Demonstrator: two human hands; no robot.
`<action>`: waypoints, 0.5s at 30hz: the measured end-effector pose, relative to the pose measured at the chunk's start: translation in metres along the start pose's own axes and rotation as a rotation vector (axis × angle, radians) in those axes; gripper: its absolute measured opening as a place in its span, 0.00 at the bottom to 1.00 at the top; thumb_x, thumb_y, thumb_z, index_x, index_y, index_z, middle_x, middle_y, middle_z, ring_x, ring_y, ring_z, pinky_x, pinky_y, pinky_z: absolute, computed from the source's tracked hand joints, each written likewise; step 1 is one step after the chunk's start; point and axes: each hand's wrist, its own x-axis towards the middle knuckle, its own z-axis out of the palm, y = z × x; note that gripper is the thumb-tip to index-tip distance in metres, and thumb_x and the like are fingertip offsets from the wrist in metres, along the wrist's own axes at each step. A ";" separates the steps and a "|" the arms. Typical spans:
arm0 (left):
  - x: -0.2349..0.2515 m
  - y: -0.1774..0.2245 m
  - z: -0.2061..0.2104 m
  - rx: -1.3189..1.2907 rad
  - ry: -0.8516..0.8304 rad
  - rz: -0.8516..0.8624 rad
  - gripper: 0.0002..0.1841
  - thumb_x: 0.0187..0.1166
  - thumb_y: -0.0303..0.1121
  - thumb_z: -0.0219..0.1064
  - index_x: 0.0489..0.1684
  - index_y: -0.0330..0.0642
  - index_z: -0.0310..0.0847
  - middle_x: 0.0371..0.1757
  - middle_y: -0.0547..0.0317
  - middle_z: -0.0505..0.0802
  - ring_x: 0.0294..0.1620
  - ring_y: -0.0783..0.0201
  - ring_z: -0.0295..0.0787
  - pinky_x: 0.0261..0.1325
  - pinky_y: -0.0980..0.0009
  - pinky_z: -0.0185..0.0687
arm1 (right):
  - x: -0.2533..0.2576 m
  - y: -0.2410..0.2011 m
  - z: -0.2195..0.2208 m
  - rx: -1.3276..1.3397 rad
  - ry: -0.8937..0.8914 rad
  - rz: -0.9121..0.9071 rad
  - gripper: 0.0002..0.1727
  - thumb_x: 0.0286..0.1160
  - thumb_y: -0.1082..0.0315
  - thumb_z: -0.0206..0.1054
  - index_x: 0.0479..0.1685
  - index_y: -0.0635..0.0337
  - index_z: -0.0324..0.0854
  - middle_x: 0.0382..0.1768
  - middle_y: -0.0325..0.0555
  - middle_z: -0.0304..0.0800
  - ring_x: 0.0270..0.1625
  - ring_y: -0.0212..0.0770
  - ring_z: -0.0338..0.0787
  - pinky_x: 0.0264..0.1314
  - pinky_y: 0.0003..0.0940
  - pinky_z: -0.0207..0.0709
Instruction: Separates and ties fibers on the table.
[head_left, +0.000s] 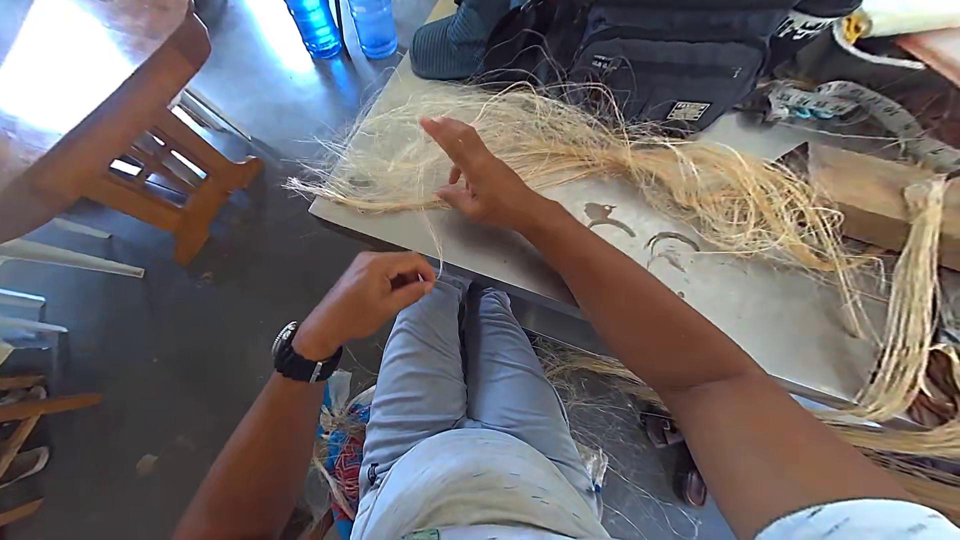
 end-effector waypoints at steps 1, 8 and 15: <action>-0.003 -0.001 0.002 -0.023 -0.033 0.005 0.06 0.82 0.35 0.69 0.44 0.45 0.90 0.31 0.68 0.90 0.28 0.76 0.84 0.32 0.77 0.83 | 0.000 0.002 0.001 -0.055 -0.010 0.026 0.47 0.78 0.64 0.69 0.97 0.45 0.48 0.82 0.60 0.65 0.45 0.47 0.89 0.45 0.47 0.88; -0.046 -0.017 -0.042 0.209 0.168 -0.167 0.08 0.84 0.38 0.66 0.42 0.46 0.88 0.27 0.66 0.87 0.21 0.72 0.79 0.24 0.72 0.77 | -0.004 0.030 -0.011 -0.180 0.064 0.097 0.15 0.83 0.66 0.61 0.54 0.63 0.91 0.47 0.59 0.87 0.47 0.54 0.89 0.55 0.54 0.83; -0.089 -0.028 -0.072 0.357 0.453 -0.335 0.10 0.88 0.40 0.62 0.45 0.46 0.86 0.27 0.59 0.87 0.20 0.65 0.79 0.24 0.66 0.76 | -0.008 0.040 -0.017 -0.111 0.030 0.095 0.15 0.79 0.62 0.68 0.53 0.63 0.91 0.44 0.57 0.87 0.41 0.49 0.87 0.49 0.47 0.82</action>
